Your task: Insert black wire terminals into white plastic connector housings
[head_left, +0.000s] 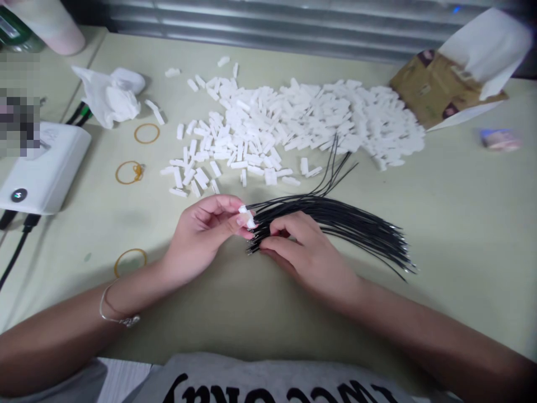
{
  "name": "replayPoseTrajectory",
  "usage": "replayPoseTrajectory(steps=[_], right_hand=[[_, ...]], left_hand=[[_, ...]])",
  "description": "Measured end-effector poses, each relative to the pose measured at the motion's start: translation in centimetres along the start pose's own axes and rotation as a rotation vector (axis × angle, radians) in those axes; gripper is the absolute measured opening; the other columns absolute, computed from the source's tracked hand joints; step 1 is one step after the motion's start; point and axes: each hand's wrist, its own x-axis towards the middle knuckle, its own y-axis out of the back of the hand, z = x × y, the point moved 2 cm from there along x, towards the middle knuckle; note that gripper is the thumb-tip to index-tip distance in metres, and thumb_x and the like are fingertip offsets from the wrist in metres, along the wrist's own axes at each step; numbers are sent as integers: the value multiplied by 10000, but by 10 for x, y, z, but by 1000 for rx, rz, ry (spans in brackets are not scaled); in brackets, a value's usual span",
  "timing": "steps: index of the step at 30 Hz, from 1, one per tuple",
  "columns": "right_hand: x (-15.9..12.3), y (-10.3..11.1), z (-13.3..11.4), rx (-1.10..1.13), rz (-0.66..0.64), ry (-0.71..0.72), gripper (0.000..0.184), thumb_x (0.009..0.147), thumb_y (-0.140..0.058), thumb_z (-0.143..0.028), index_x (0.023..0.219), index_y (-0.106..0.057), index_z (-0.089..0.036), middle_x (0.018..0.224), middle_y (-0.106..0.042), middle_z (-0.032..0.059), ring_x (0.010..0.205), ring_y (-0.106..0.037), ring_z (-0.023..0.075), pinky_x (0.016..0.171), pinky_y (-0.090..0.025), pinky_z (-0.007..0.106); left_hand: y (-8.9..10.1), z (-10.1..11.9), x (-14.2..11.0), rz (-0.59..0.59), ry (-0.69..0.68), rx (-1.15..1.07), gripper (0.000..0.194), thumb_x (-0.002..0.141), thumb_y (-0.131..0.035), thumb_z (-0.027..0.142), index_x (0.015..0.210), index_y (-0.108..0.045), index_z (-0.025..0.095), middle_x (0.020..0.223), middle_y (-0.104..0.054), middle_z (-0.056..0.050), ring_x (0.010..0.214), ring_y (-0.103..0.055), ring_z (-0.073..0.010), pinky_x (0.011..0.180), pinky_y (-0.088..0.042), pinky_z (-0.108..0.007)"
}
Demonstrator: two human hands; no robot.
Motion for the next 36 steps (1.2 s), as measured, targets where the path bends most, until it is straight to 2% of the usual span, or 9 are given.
replayPoseTrajectory(steps=[6, 9, 13, 18, 25, 30, 36], right_hand=[[3, -2, -1, -54, -51, 52, 228, 907, -471, -124, 820, -681, -129, 917, -603, 93, 872, -474, 205, 770, -395, 314], [2, 0, 0, -50, -44, 39, 249, 923, -456, -151, 814, -679, -152, 909, -600, 72, 861, -466, 189, 750, -380, 297], [1, 3, 1, -10, -33, -9, 230, 920, -483, -180, 803, -681, -189, 867, -590, 32, 815, -454, 156, 712, -367, 267], [4, 4, 1, 21, -26, -68, 155, 857, -588, -156, 703, -605, -166, 784, -556, -1, 752, -453, 123, 670, -362, 238], [3, 4, 0, 19, -5, -67, 158, 844, -613, -156, 693, -569, -161, 764, -539, -12, 746, -456, 115, 670, -359, 233], [4, 1, -1, -31, -31, -15, 179, 895, -541, -171, 731, -611, -171, 834, -571, 20, 803, -449, 149, 704, -352, 261], [1, -4, -9, -124, -64, 78, 273, 919, -408, -91, 759, -626, -128, 837, -601, 99, 786, -446, 196, 692, -330, 331]], left_hand=[[1, -1, -2, 0, 3, 2, 168, 714, -792, 194, 802, -660, 138, 703, -711, 9, 589, -674, -94, 609, -562, -167], [1, -1, -1, -3, -5, -3, 160, 717, -790, 193, 800, -664, 140, 702, -713, 9, 592, -671, -92, 609, -564, -166], [0, -1, 1, -11, -5, -10, 159, 718, -789, 186, 808, -667, 138, 697, -717, 10, 587, -673, -86, 606, -563, -155], [1, -2, 2, -11, -2, -16, 171, 709, -797, 190, 801, -664, 133, 693, -721, 9, 585, -674, -86, 604, -561, -150], [1, -1, 1, -12, 0, -9, 182, 704, -801, 194, 804, -663, 127, 698, -724, -2, 585, -674, -89, 600, -559, -152], [1, -2, 0, -14, 5, -6, 195, 697, -808, 204, 804, -662, 130, 692, -720, 4, 583, -673, -91, 604, -563, -159], [2, -3, 1, -18, -8, 16, 187, 702, -809, 220, 808, -674, 146, 706, -717, 13, 596, -674, -87, 614, -553, -154]])
